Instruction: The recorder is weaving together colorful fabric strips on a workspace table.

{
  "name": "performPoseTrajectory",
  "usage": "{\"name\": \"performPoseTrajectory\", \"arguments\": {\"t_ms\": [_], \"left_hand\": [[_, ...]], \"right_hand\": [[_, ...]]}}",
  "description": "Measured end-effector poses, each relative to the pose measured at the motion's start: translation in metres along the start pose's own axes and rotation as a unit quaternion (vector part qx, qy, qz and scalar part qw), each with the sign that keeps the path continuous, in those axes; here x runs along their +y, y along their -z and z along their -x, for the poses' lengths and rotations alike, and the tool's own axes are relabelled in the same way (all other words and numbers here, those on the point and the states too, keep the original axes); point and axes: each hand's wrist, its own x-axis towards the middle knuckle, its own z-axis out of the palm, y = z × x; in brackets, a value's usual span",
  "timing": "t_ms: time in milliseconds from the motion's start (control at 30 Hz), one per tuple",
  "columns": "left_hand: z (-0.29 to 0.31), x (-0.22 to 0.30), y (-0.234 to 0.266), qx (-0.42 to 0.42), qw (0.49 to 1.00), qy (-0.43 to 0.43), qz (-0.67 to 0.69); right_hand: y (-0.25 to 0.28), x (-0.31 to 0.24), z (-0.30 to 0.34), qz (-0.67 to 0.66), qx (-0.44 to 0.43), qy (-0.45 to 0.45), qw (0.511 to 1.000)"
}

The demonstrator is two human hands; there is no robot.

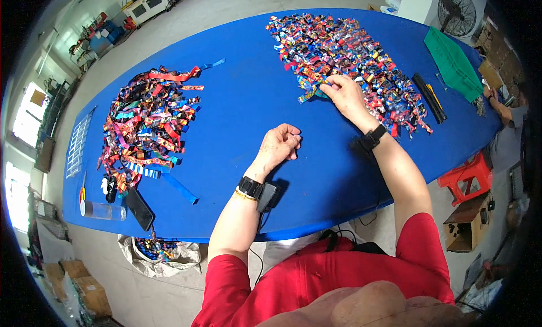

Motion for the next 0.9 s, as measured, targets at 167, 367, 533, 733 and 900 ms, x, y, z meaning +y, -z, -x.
{"name": "performPoseTrajectory", "arguments": {"t_ms": [167,367,533,733,900], "left_hand": [[0.0,-0.002,0.003,-0.01,1.0,0.007,0.013],[0.0,-0.002,0.004,-0.016,1.0,0.007,0.021],[-0.001,-0.001,0.004,-0.017,1.0,0.01,0.022],[-0.001,-0.002,0.004,-0.013,1.0,0.012,0.015],[-0.001,-0.003,0.003,-0.012,1.0,0.016,0.012]], "right_hand": [[-0.006,0.003,-0.022,0.042,-0.023,-0.048,0.998],[-0.015,0.006,-0.032,0.071,-0.034,-0.136,0.988],[-0.024,0.008,-0.035,0.135,-0.003,-0.103,0.986],[-0.025,0.011,-0.043,0.198,-0.021,-0.076,0.977],[-0.03,0.016,-0.051,0.243,-0.043,-0.08,0.966]]}}
